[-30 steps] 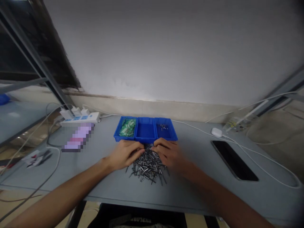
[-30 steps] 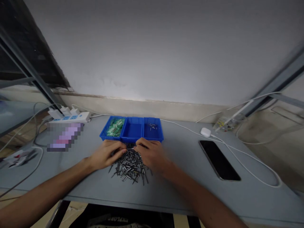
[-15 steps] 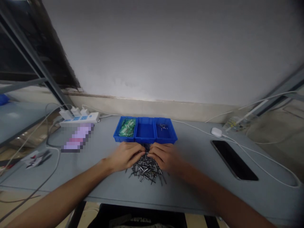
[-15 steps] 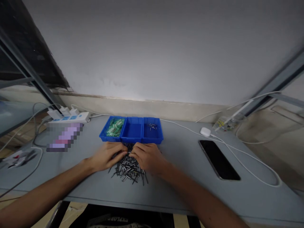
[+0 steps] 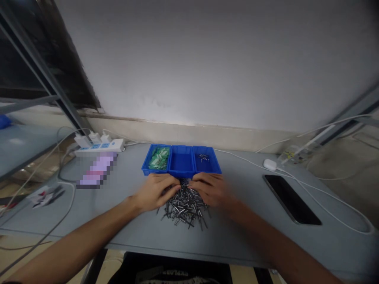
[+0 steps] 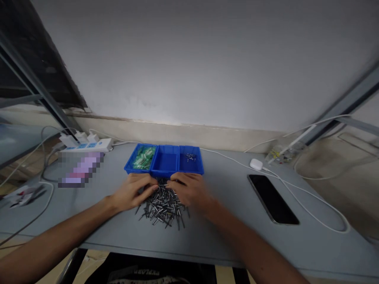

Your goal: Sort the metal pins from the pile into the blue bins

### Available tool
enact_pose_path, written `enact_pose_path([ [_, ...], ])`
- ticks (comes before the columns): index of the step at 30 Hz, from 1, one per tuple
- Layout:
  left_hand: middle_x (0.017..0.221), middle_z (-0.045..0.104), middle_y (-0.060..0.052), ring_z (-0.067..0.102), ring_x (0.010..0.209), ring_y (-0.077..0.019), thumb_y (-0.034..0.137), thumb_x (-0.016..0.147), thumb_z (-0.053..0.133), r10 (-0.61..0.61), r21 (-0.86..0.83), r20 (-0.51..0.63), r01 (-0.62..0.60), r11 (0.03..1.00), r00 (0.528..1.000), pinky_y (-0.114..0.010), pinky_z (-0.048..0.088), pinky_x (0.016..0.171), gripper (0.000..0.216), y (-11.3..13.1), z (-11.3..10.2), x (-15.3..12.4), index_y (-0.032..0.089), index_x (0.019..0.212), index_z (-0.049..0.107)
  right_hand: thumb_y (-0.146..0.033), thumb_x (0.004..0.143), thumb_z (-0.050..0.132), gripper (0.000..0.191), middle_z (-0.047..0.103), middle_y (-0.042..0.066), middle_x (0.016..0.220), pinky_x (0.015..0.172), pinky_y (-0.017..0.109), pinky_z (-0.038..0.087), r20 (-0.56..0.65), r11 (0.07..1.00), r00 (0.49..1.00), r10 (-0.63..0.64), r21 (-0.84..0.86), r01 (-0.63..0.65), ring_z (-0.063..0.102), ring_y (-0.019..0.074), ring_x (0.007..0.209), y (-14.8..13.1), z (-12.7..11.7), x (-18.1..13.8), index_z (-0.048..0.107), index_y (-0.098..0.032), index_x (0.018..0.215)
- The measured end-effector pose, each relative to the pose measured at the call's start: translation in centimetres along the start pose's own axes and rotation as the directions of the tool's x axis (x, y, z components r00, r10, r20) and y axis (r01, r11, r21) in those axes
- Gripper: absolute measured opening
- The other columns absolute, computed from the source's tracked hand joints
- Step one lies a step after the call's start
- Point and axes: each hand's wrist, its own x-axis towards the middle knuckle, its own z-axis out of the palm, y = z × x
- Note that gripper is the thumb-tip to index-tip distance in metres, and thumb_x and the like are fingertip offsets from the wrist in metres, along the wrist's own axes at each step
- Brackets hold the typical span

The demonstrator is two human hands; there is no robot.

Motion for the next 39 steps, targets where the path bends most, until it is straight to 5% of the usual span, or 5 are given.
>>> enact_pose_path([
  [12,0.074,0.063,0.001,0.056,0.063,-0.0108,0.025,0.105,0.05,-0.056,0.015,-0.041,0.057,0.998,0.998,-0.025,0.043,0.06,0.018,-0.4,-0.3,-0.1,0.018,0.096,0.063,-0.045,0.104,0.058,0.036,0.069,0.002,0.077,0.063,0.033,0.049,-0.175,0.828,0.834,0.522,-0.131,-0.546,0.064,0.0179,0.063,3.9,-1.4,-0.6,0.066,-0.019,0.127],
  [17,0.076,0.067,0.0,0.06,0.063,-0.0109,0.027,0.105,0.05,-0.041,0.01,0.008,0.041,0.999,0.999,-0.025,0.045,0.059,0.019,-0.3,-0.1,-0.1,0.018,0.098,0.065,-0.037,0.107,0.053,0.025,0.076,0.002,0.086,0.065,0.031,0.046,0.179,0.957,0.94,0.29,-0.042,-0.287,0.068,0.0161,0.069,3.9,-1.0,-1.1,0.072,-0.022,0.1],
  [23,0.074,0.069,0.0,0.062,0.063,-0.0114,0.027,0.105,0.051,-0.053,0.01,0.04,0.053,0.999,0.998,-0.025,0.046,0.06,0.017,-0.6,0.0,-0.2,0.019,0.101,0.066,-0.026,0.097,0.067,0.011,0.075,0.001,0.08,0.06,0.03,0.039,0.508,0.983,0.843,0.175,-0.036,-0.182,0.066,0.0156,0.064,1.6,-0.3,-0.5,0.071,-0.02,0.09],
  [30,0.075,0.069,0.0,0.065,0.065,-0.0121,0.027,0.105,0.052,-0.044,0.022,0.051,0.043,0.999,0.998,-0.025,0.047,0.061,0.017,-0.6,0.2,-0.3,0.018,0.101,0.067,-0.024,0.093,0.072,0.009,0.073,0.002,0.074,0.056,0.03,0.035,0.565,0.963,0.782,0.265,-0.108,-0.248,0.065,0.0158,0.061,0.8,0.5,-0.5,0.069,-0.02,0.085],
  [39,0.078,0.072,-0.001,0.066,0.066,-0.0131,0.029,0.106,0.051,-0.064,0.009,0.087,0.064,0.998,0.994,-0.026,0.048,0.062,0.02,-0.6,0.1,-0.3,0.018,0.106,0.068,-0.016,0.095,0.062,0.01,0.066,-0.003,0.071,0.061,0.027,0.038,0.412,0.916,0.871,0.268,0.173,-0.363,0.058,0.0115,0.061,0.4,0.0,0.0,0.064,-0.021,0.089],
])
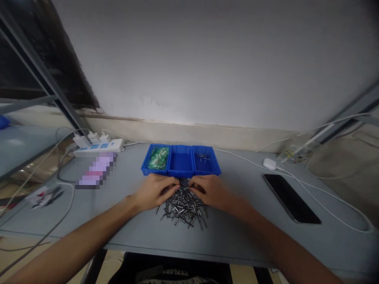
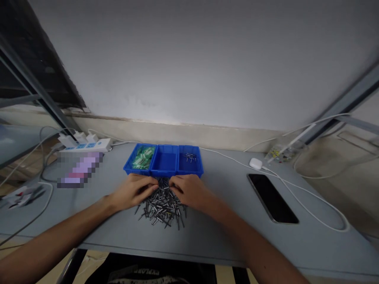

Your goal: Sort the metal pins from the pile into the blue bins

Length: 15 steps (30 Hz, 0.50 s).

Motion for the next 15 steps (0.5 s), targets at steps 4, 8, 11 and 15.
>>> enact_pose_path([
  [4,0.081,0.073,-0.001,0.067,0.065,-0.013,0.03,0.106,0.051,-0.022,0.002,0.023,0.022,1.0,1.0,-0.026,0.049,0.062,0.023,-0.4,0.3,-0.3,0.02,0.12,0.066,-0.021,0.098,0.057,0.007,0.068,-0.003,0.074,0.062,0.027,0.041,-0.049,0.995,0.999,-0.021,0.099,0.025,0.058,0.0116,0.061,-0.8,-0.1,0.0,0.064,-0.022,0.095],
  [8,0.082,0.074,0.0,0.068,0.067,-0.0135,0.03,0.105,0.053,-0.021,-0.007,0.059,0.022,1.0,0.998,-0.026,0.049,0.062,0.025,-0.5,0.4,-0.3,0.021,0.126,0.064,-0.022,0.098,0.056,0.007,0.068,-0.004,0.068,0.064,0.026,0.045,-0.057,0.973,0.998,0.014,0.231,-0.001,0.06,0.0109,0.057,-1.6,0.0,-0.1,0.062,-0.022,0.095],
  [11,0.083,0.074,-0.001,0.069,0.068,-0.0132,0.029,0.106,0.052,0.004,-0.022,0.07,-0.002,1.0,0.998,-0.025,0.048,0.063,0.021,-0.3,0.3,-0.2,0.02,0.118,0.066,-0.023,0.1,0.055,0.008,0.071,-0.004,0.07,0.066,0.025,0.048,-0.028,0.934,1.0,0.011,0.358,0.0,0.065,0.0104,0.06,-2.1,0.1,0.0,0.06,-0.021,0.095],
  [15,0.08,0.073,0.0,0.067,0.068,-0.0124,0.028,0.105,0.052,0.032,-0.033,0.073,-0.029,0.999,0.997,-0.025,0.045,0.062,0.018,-0.1,0.1,-0.2,0.019,0.105,0.067,-0.027,0.102,0.057,0.011,0.072,-0.004,0.072,0.064,0.024,0.05,-0.021,0.92,0.999,0.032,0.391,-0.021,0.067,0.0108,0.062,-2.1,0.2,0.1,0.062,-0.022,0.093],
])
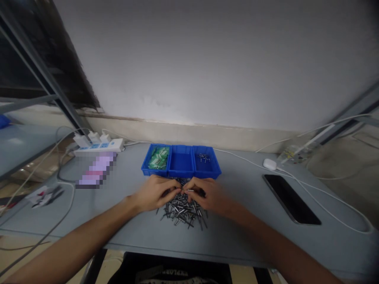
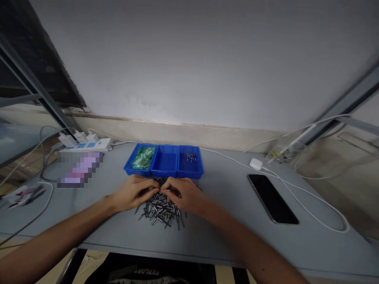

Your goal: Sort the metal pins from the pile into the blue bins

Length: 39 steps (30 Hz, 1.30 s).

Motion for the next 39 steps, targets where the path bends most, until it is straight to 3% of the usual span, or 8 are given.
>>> enact_pose_path([
  [7,0.066,0.063,0.005,0.058,0.057,-0.0097,0.023,0.102,0.053,-0.019,-0.003,-0.11,0.018,1.0,0.994,-0.023,0.04,0.057,0.012,0.2,-0.2,0.2,0.019,0.099,0.064,-0.029,0.101,0.061,0.008,0.073,-0.001,0.08,0.063,0.025,0.047,-0.143,0.981,0.989,-0.046,-0.195,0.017,0.064,0.0118,0.063,0.9,-0.7,-0.1,0.067,-0.023,0.102],
  [14,0.064,0.06,0.005,0.054,0.054,-0.0092,0.022,0.101,0.052,-0.018,-0.009,-0.162,0.017,1.0,0.987,-0.023,0.039,0.054,0.012,0.5,-0.4,0.4,0.019,0.095,0.062,-0.026,0.105,0.055,0.014,0.076,0.001,0.092,0.069,0.026,0.048,-0.158,0.953,0.976,-0.148,-0.288,0.098,0.067,0.013,0.073,1.1,-0.5,-0.1,0.068,-0.023,0.102],
  [24,0.064,0.06,0.005,0.053,0.053,-0.0093,0.02,0.1,0.051,-0.022,-0.037,-0.133,0.017,0.999,0.991,-0.022,0.038,0.054,0.011,0.7,-0.4,0.4,0.018,0.095,0.06,-0.019,0.105,0.056,0.011,0.074,0.0,0.092,0.075,0.025,0.049,-0.231,0.912,0.93,-0.286,-0.364,0.19,0.069,0.0114,0.08,0.8,1.3,0.0,0.066,-0.021,0.1],
  [29,0.066,0.058,0.005,0.054,0.056,-0.0098,0.02,0.099,0.052,0.012,-0.051,-0.055,-0.015,0.999,0.998,-0.023,0.04,0.058,0.01,0.3,0.0,0.1,0.019,0.095,0.06,-0.015,0.105,0.054,0.013,0.075,0.0,0.092,0.08,0.026,0.047,-0.184,0.82,0.897,-0.402,-0.508,0.263,0.071,0.0122,0.085,0.0,2.2,-0.1,0.065,-0.019,0.101],
  [32,0.064,0.055,0.005,0.053,0.056,-0.0097,0.02,0.099,0.052,0.024,-0.056,-0.044,-0.027,0.998,0.999,-0.023,0.04,0.058,0.009,0.1,0.1,-0.1,0.019,0.094,0.06,-0.015,0.107,0.05,0.016,0.075,0.001,0.092,0.08,0.027,0.047,-0.134,0.796,0.905,-0.403,-0.54,0.274,0.07,0.0122,0.084,-0.3,2.4,-0.1,0.064,-0.018,0.101],
  [39,0.066,0.058,0.004,0.054,0.057,-0.0095,0.021,0.101,0.053,0.03,-0.041,-0.059,-0.033,0.999,0.998,-0.024,0.04,0.058,0.01,0.2,0.0,0.1,0.018,0.096,0.062,-0.02,0.109,0.049,0.021,0.071,0.0,0.081,0.07,0.027,0.043,-0.162,0.77,0.91,-0.382,-0.6,0.216,0.065,0.0121,0.072,-0.2,1.8,-0.1,0.065,-0.02,0.094],
])
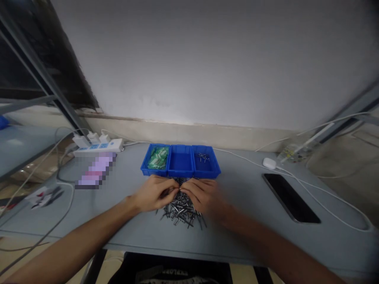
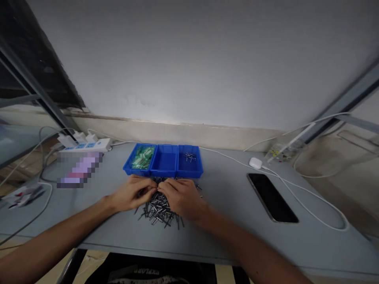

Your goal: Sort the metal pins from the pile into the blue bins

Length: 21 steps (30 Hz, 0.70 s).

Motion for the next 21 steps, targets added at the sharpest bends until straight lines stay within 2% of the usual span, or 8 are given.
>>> enact_pose_path([
  [5,0.065,0.06,0.005,0.055,0.056,-0.0093,0.021,0.101,0.055,0.016,-0.002,-0.05,-0.016,1.0,0.999,-0.023,0.04,0.056,0.008,0.0,0.0,0.1,0.019,0.099,0.063,-0.024,0.11,0.048,0.024,0.066,-0.002,0.075,0.066,0.028,0.04,0.007,0.998,1.0,0.016,-0.059,-0.016,0.058,0.0121,0.064,0.7,-0.3,-0.1,0.063,-0.02,0.092],
  [10,0.063,0.06,0.005,0.056,0.055,-0.0091,0.022,0.101,0.054,0.012,0.0,-0.081,-0.012,1.0,0.997,-0.023,0.042,0.057,0.01,0.2,-0.2,0.2,0.019,0.098,0.063,-0.027,0.111,0.047,0.031,0.064,-0.001,0.072,0.065,0.026,0.041,-0.049,0.999,0.999,0.006,-0.043,-0.008,0.058,0.0117,0.063,1.4,-0.7,0.1,0.061,-0.019,0.084],
  [13,0.063,0.06,0.005,0.055,0.055,-0.009,0.022,0.101,0.054,-0.001,-0.004,-0.084,0.0,1.0,0.997,-0.022,0.042,0.056,0.01,0.2,-0.3,0.2,0.018,0.097,0.063,-0.027,0.11,0.048,0.028,0.065,-0.001,0.072,0.065,0.025,0.042,-0.037,1.0,0.999,0.021,-0.022,-0.021,0.059,0.0114,0.062,1.6,-0.7,0.2,0.061,-0.02,0.086],
  [18,0.063,0.06,0.004,0.055,0.054,-0.0098,0.022,0.101,0.053,-0.009,-0.008,-0.095,0.008,1.0,0.995,-0.023,0.041,0.055,0.011,0.3,-0.3,0.3,0.018,0.096,0.062,-0.017,0.108,0.049,0.017,0.074,0.001,0.088,0.073,0.025,0.049,-0.029,0.997,0.999,0.026,0.068,-0.024,0.067,0.0124,0.075,1.3,-0.3,-0.4,0.065,-0.021,0.101],
  [21,0.063,0.059,0.004,0.055,0.055,-0.0102,0.021,0.102,0.051,-0.021,-0.006,-0.065,0.02,1.0,0.998,-0.023,0.04,0.055,0.013,0.4,-0.3,0.3,0.018,0.095,0.061,-0.009,0.105,0.047,0.022,0.076,0.002,0.099,0.08,0.027,0.051,-0.03,0.998,1.0,0.002,0.069,0.001,0.07,0.014,0.085,0.9,0.0,-0.7,0.065,-0.021,0.109],
])
